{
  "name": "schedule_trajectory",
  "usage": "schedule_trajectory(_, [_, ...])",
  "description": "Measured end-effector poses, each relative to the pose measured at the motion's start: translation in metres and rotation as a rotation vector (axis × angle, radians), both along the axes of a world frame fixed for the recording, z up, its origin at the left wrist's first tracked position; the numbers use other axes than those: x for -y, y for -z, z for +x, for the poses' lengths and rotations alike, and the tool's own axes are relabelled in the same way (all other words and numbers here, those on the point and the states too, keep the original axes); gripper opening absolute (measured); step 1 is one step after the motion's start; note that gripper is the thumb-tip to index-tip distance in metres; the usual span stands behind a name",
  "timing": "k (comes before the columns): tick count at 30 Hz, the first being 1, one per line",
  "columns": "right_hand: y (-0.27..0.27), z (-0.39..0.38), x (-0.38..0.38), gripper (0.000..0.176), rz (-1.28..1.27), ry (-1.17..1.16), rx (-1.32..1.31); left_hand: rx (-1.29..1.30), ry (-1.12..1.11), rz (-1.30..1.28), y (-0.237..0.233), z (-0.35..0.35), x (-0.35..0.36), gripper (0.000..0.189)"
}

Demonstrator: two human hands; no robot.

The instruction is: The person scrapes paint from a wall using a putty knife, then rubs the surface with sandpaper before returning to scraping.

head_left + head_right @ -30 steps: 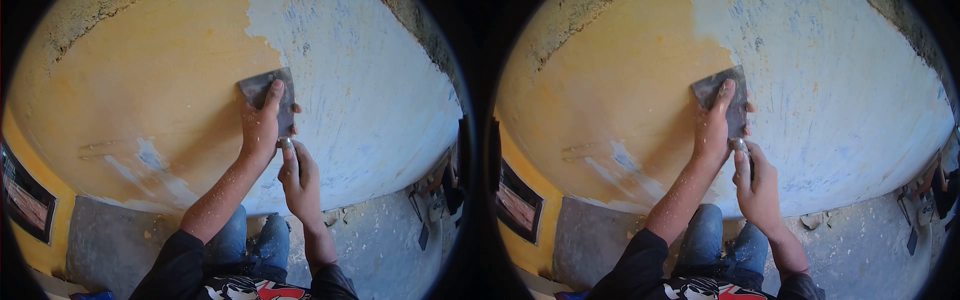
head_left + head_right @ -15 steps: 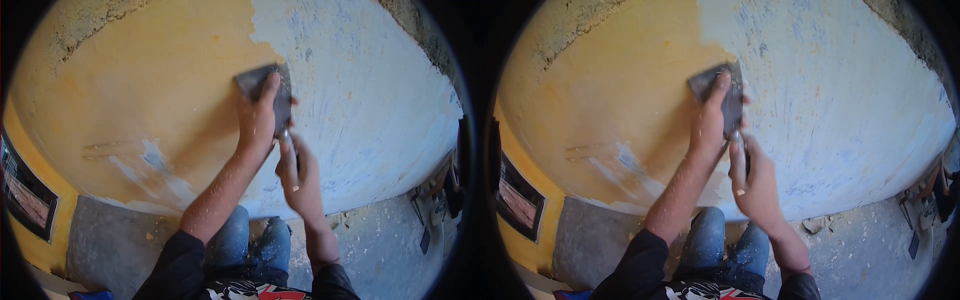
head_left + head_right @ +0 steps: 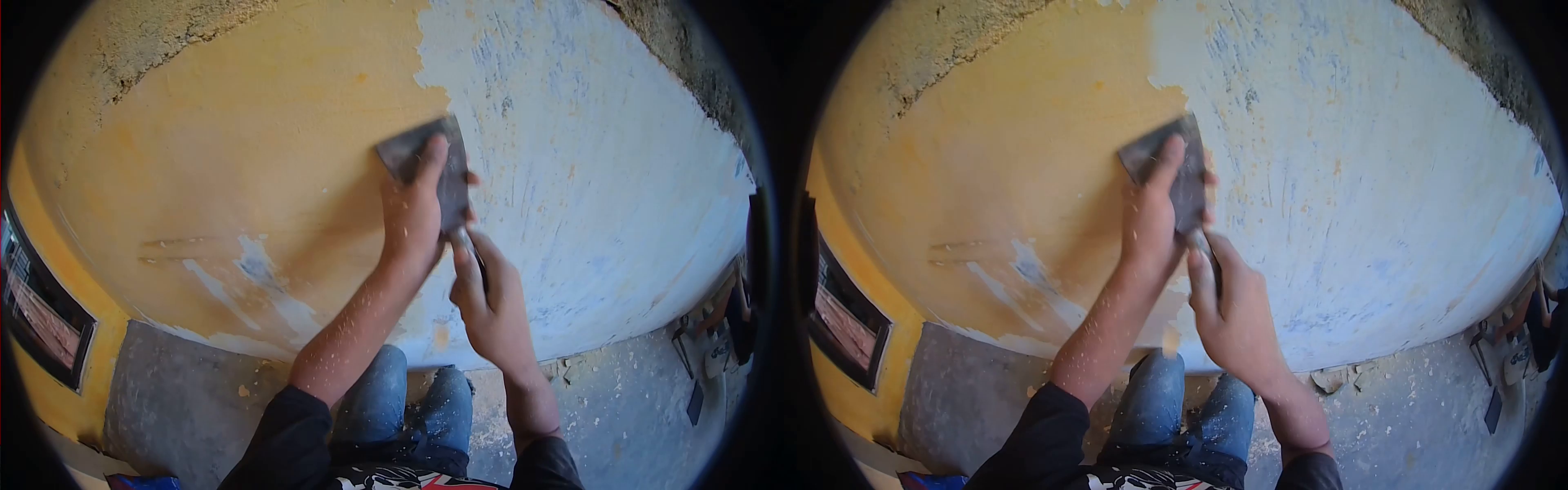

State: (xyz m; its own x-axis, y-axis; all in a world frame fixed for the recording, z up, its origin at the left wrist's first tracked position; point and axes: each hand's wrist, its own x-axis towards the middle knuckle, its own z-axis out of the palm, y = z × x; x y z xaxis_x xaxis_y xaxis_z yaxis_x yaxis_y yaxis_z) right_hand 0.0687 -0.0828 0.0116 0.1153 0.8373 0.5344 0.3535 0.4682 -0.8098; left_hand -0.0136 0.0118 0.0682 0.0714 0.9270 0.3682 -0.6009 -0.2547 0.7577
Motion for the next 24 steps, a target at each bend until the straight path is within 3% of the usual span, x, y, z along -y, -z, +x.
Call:
schedule_trajectory(2, [-0.019,-0.006,-0.01,0.028,0.026,-0.024,0.006,-0.027,0.096,0.04,-0.002,-0.01,-0.009,0.036])
schedule_trajectory(9, [-0.002,-0.006,0.005,0.029,-0.021,-0.044,-0.028,-0.037,0.039,-0.01,0.009,-0.009,0.006,0.032])
schedule_trajectory(11, [-0.018,-0.01,-0.001,0.029,0.013,-0.023,0.021,-0.024,0.151,-0.007,-0.006,-0.017,-0.007,0.03])
schedule_trajectory(16, [-0.011,-0.006,0.008,0.029,-0.034,-0.023,0.001,0.029,-0.042,0.01,0.003,-0.003,0.016,0.034])
schedule_trajectory(17, [-0.01,-0.006,0.007,0.028,-0.121,-0.044,-0.023,0.036,-0.046,0.018,-0.001,-0.007,0.009,0.034])
schedule_trajectory(18, [-0.008,-0.012,-0.006,0.03,0.04,-0.003,0.02,-0.005,0.0,0.028,-0.005,-0.013,-0.002,0.033])
schedule_trajectory(21, [-0.038,-0.017,-0.011,0.033,-0.018,-0.049,0.017,-0.031,0.063,0.073,-0.014,-0.022,-0.007,0.032])
schedule_trajectory(24, [-0.014,-0.017,0.008,0.032,-0.024,-0.072,-0.034,0.016,-0.019,0.008,-0.002,-0.014,0.008,0.031])
